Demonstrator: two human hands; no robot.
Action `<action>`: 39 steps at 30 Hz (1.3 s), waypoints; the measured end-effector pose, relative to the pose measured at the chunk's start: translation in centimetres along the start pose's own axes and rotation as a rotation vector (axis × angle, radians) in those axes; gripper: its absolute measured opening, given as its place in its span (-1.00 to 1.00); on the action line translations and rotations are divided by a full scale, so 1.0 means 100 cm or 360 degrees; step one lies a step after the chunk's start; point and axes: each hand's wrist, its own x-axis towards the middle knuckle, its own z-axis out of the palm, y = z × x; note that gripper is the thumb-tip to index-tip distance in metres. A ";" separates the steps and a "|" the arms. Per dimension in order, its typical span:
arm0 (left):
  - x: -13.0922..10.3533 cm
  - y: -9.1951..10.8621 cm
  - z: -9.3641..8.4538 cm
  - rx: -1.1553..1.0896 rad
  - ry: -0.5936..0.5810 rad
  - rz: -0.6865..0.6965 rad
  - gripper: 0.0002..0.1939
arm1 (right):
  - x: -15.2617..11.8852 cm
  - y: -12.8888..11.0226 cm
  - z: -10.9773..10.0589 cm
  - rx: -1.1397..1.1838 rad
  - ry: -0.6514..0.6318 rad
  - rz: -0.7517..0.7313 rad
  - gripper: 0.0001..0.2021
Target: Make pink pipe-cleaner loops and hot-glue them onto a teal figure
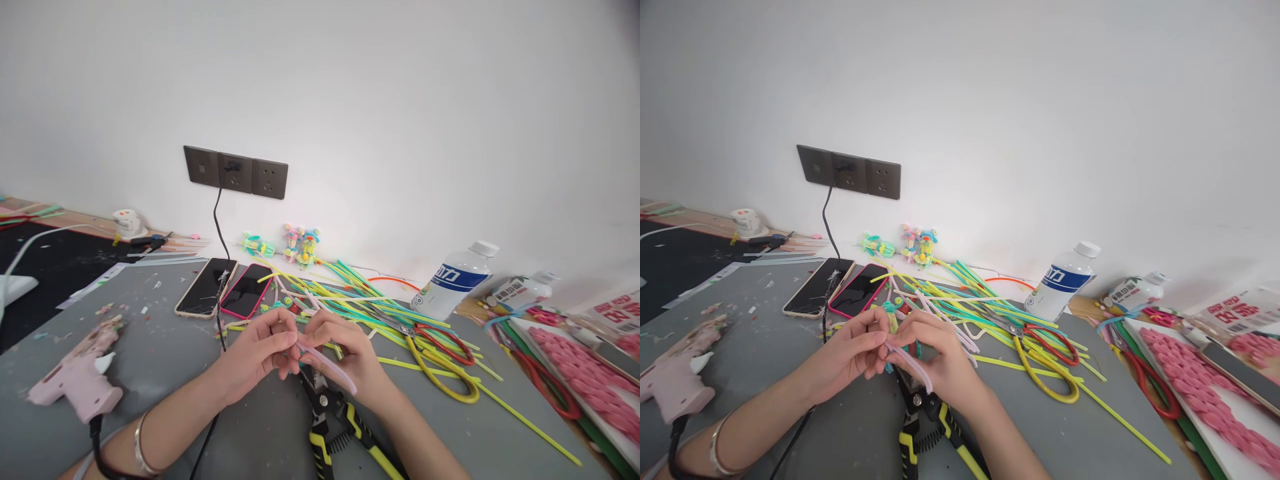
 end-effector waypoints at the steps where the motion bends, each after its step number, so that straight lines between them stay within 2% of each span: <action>1: 0.000 0.001 0.001 0.0010 0.0003 0.0012 -0.71 | 0.000 0.001 0.000 0.0016 0.0004 0.0026 -0.89; 6: -0.001 0.003 0.005 0.0119 0.0093 0.0092 -0.69 | -0.003 0.005 -0.004 0.0088 0.0069 0.0197 -0.91; 11: 0.000 0.002 0.005 0.0295 0.0116 0.0206 -0.72 | -0.002 0.006 -0.006 0.0155 0.0143 0.0239 -0.88; 17: 0.000 0.001 0.003 0.0583 0.0116 0.0254 -0.76 | -0.001 0.004 -0.006 0.0218 0.0042 0.0331 -0.83; 23: -0.002 -0.003 -0.001 0.0845 0.0129 0.0450 -0.78 | -0.001 0.005 -0.005 0.0162 0.0036 0.0480 -0.77; 28: -0.002 -0.003 -0.001 0.0748 0.0110 0.0391 -0.74 | -0.003 0.007 -0.004 0.0284 0.0067 0.0631 -0.77; 39: -0.001 -0.002 0.000 0.0539 0.0060 0.0346 -0.68 | -0.005 0.006 -0.004 0.0419 0.0018 0.0666 -0.78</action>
